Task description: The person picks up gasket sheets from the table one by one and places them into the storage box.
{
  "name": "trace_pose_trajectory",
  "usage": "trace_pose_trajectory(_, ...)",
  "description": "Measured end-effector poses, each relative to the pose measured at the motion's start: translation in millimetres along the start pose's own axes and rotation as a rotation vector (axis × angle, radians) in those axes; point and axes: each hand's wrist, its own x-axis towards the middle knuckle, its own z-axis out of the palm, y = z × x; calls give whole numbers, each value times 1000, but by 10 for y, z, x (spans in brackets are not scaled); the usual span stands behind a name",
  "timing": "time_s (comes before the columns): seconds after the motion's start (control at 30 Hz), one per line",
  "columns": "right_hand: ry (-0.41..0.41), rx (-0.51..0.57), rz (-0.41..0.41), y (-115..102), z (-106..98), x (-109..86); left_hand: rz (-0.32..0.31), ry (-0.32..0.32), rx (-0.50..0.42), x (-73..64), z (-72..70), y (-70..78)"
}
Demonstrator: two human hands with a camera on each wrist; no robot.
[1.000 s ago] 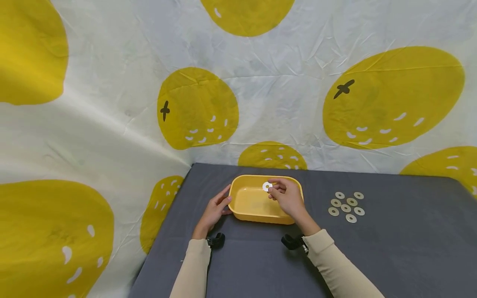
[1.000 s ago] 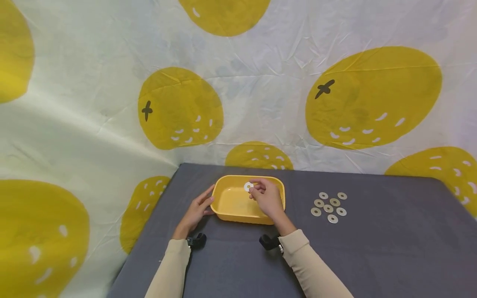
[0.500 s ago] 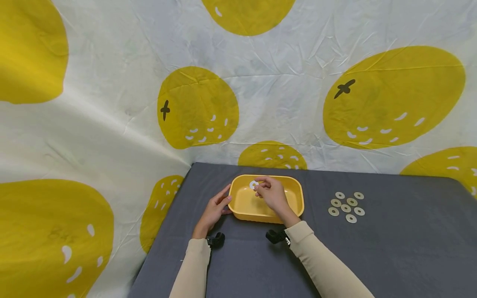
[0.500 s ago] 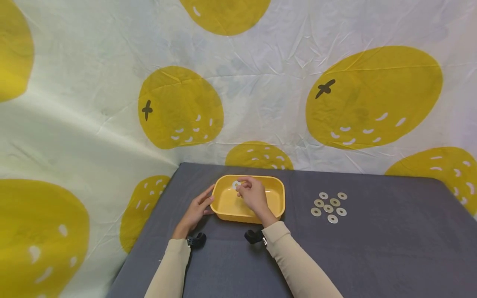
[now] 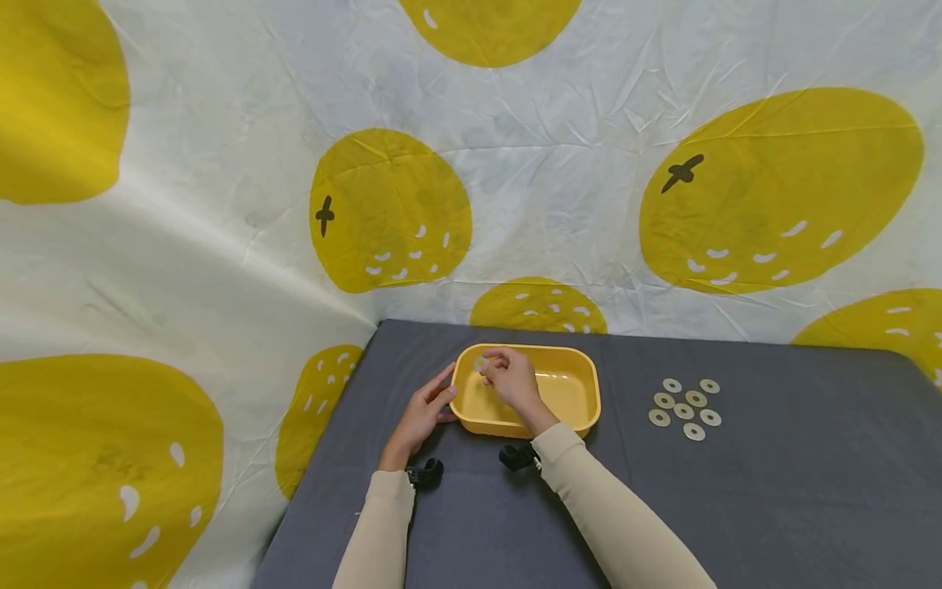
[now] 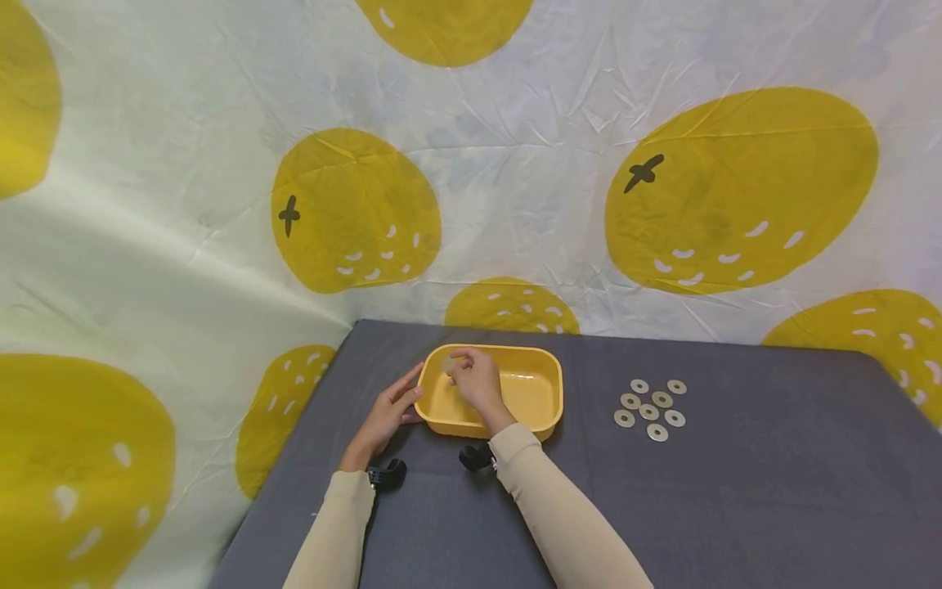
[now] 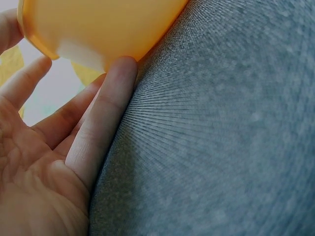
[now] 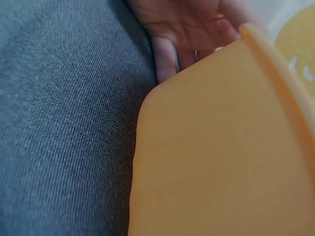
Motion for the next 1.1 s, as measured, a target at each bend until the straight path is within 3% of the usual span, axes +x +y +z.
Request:
trace_pose_trajectory(0.23,25,-82,8,12,33,64,-16,-1,-7,-8,-7,35)
trace_pose_trajectory(0.53,28,-357,-12,78,50,128,-64,-35,-8,21,-43,64)
trace_pose_trajectory(0.73,28,-430,1,100,54,117,-48,-5,-19,4,-14,42)
trace_pose_trajectory(1.1,2,-615,98,58,48,83,-19,19,-22,2,5,38)
